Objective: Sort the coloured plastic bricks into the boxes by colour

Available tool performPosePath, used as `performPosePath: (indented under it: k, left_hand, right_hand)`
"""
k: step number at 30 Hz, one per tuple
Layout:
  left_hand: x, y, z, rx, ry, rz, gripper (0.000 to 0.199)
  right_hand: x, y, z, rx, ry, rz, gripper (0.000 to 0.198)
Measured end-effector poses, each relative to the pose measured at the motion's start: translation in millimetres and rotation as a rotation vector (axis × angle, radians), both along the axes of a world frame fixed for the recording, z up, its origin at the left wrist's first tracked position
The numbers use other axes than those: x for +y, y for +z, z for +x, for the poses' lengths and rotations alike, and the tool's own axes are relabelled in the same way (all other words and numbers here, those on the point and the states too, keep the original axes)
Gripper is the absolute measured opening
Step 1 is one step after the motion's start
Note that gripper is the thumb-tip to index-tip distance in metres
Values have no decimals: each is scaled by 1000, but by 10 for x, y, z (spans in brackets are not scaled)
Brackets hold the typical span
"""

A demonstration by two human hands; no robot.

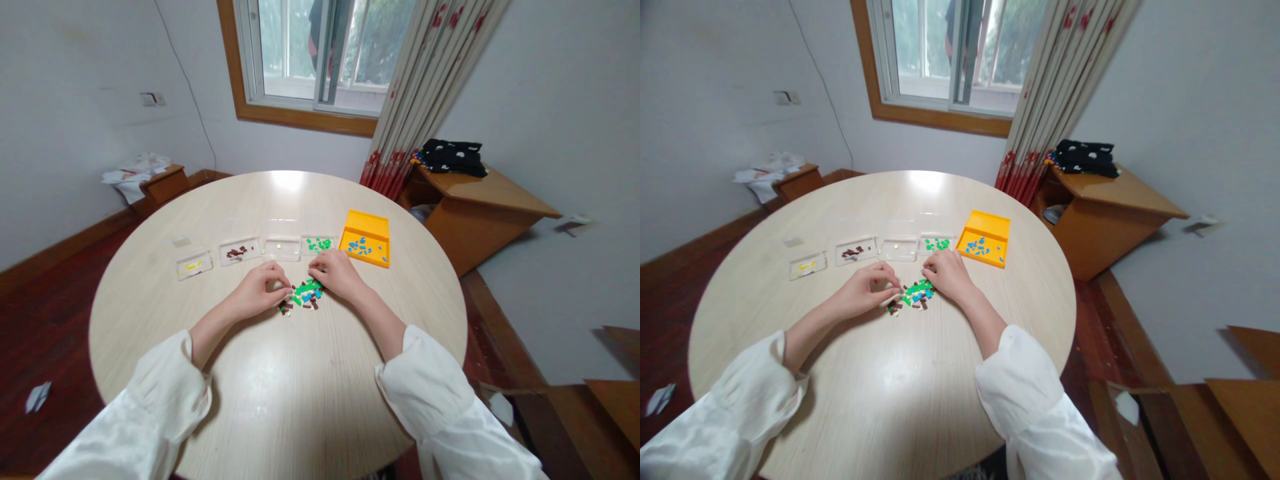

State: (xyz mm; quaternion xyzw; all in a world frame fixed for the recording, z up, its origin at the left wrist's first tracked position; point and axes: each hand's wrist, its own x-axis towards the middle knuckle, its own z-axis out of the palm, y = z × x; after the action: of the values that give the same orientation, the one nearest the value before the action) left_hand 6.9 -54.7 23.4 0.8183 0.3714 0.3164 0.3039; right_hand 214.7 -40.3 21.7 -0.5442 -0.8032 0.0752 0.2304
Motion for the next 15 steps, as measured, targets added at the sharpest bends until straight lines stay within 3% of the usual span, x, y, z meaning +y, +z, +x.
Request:
performPosePath:
  k: [6,15]
  left_hand:
    - [-60,-17,48,94,-81,18,8]
    - [-123,-22,117,173,-125,97,15]
  right_hand:
    - [-7,-20,-35,-32,-7,-42,14]
    - [-6,2,-48,44,-25,28,12]
